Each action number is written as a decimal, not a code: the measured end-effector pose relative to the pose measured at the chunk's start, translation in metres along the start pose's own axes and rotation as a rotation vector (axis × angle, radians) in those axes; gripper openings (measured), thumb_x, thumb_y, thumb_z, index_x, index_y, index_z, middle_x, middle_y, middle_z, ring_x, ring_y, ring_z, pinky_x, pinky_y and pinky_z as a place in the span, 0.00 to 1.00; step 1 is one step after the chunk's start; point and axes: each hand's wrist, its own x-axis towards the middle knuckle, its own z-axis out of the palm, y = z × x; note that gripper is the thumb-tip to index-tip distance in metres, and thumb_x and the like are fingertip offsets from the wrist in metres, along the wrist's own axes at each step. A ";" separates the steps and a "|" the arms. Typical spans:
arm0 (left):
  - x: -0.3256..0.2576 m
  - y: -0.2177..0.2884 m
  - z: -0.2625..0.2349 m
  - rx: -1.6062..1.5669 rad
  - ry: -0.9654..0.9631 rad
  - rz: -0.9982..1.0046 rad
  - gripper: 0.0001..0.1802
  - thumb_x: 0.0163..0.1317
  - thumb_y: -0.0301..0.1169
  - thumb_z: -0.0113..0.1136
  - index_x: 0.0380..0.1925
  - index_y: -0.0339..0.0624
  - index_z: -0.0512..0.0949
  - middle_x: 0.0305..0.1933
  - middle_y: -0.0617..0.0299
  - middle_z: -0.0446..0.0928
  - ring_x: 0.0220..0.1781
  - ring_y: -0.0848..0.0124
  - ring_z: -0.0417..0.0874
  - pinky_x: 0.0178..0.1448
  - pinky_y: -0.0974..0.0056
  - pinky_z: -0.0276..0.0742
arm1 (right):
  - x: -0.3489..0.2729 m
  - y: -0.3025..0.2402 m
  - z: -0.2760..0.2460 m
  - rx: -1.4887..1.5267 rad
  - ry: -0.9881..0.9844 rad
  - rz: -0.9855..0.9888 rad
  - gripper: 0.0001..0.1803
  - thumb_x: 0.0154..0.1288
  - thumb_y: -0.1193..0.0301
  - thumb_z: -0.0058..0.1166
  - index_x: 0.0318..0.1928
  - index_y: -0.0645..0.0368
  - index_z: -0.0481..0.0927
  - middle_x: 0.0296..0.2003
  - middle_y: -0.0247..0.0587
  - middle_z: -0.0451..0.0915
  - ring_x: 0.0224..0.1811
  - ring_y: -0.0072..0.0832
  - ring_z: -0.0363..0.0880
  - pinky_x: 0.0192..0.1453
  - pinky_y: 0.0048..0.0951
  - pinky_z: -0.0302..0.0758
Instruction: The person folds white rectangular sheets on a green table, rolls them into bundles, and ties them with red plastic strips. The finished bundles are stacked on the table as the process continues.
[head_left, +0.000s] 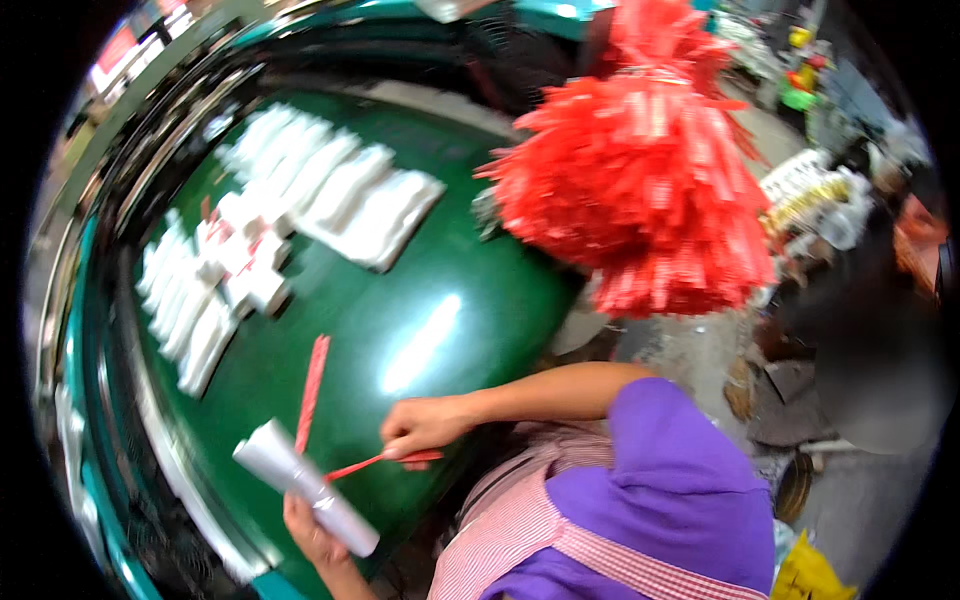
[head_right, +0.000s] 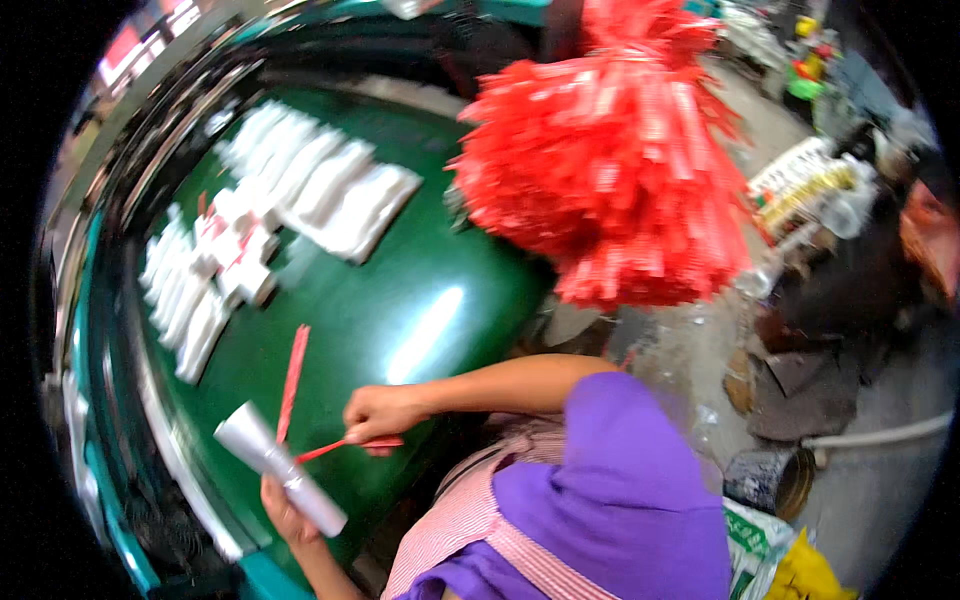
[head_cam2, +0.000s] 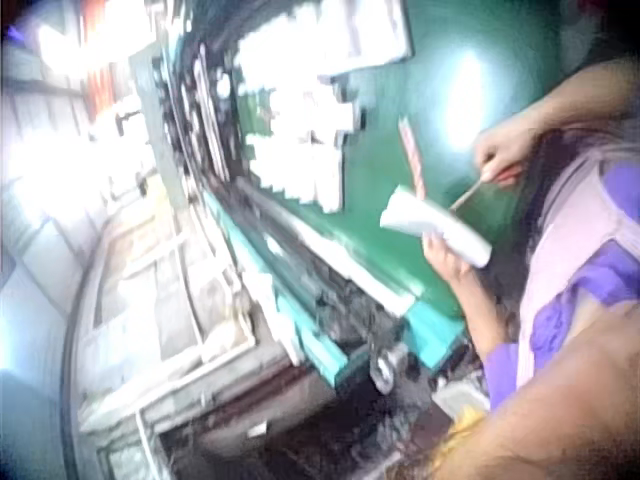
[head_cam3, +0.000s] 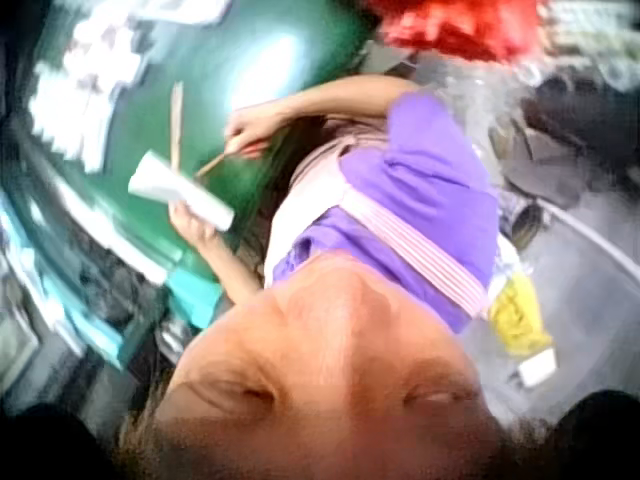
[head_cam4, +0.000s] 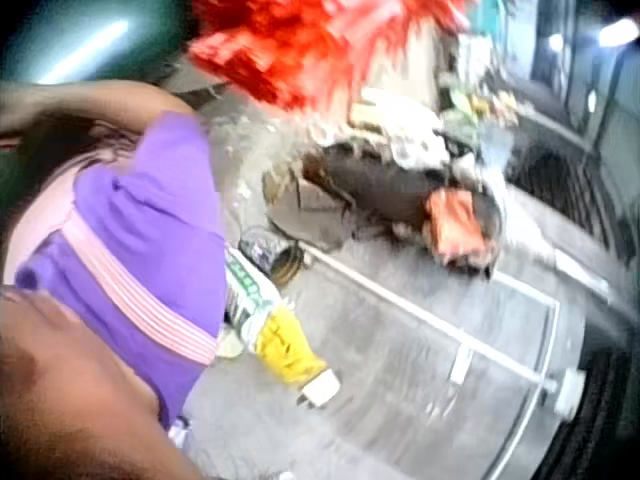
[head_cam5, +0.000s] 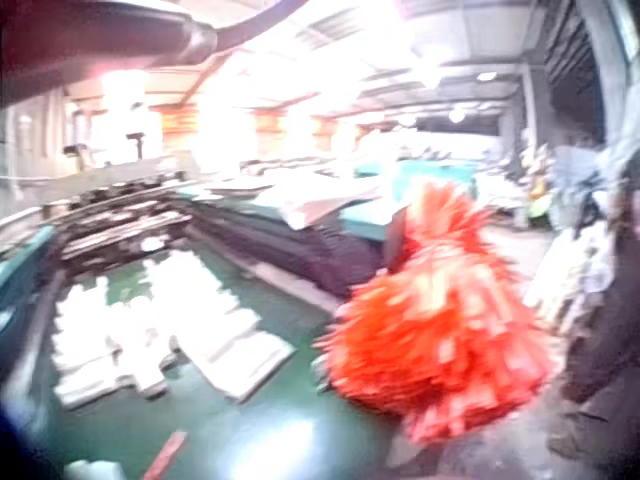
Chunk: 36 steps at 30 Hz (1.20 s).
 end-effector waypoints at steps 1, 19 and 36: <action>0.000 -0.003 0.000 -0.018 -0.017 0.046 0.26 0.65 0.32 0.56 0.59 0.29 0.65 0.55 0.52 0.75 0.49 0.68 0.79 0.54 0.65 0.76 | 0.007 0.005 -0.005 0.043 0.088 -0.002 0.19 0.67 0.68 0.49 0.18 0.62 0.72 0.17 0.38 0.78 0.17 0.21 0.76 0.23 0.28 0.73; 0.021 -0.004 0.013 0.247 -0.038 0.069 0.22 0.66 0.28 0.55 0.57 0.30 0.65 0.52 0.53 0.75 0.43 0.68 0.80 0.48 0.65 0.78 | 0.049 -0.011 0.007 -0.612 0.218 -0.123 0.08 0.54 0.67 0.57 0.31 0.58 0.83 0.26 0.46 0.82 0.33 0.43 0.81 0.36 0.44 0.75; 0.018 -0.005 0.010 0.182 -0.032 -0.010 0.24 0.61 0.30 0.61 0.54 0.29 0.66 0.48 0.54 0.76 0.47 0.67 0.79 0.55 0.62 0.75 | 0.070 0.009 0.016 -0.644 0.107 -0.247 0.11 0.56 0.68 0.53 0.32 0.66 0.77 0.27 0.54 0.78 0.33 0.46 0.79 0.37 0.44 0.75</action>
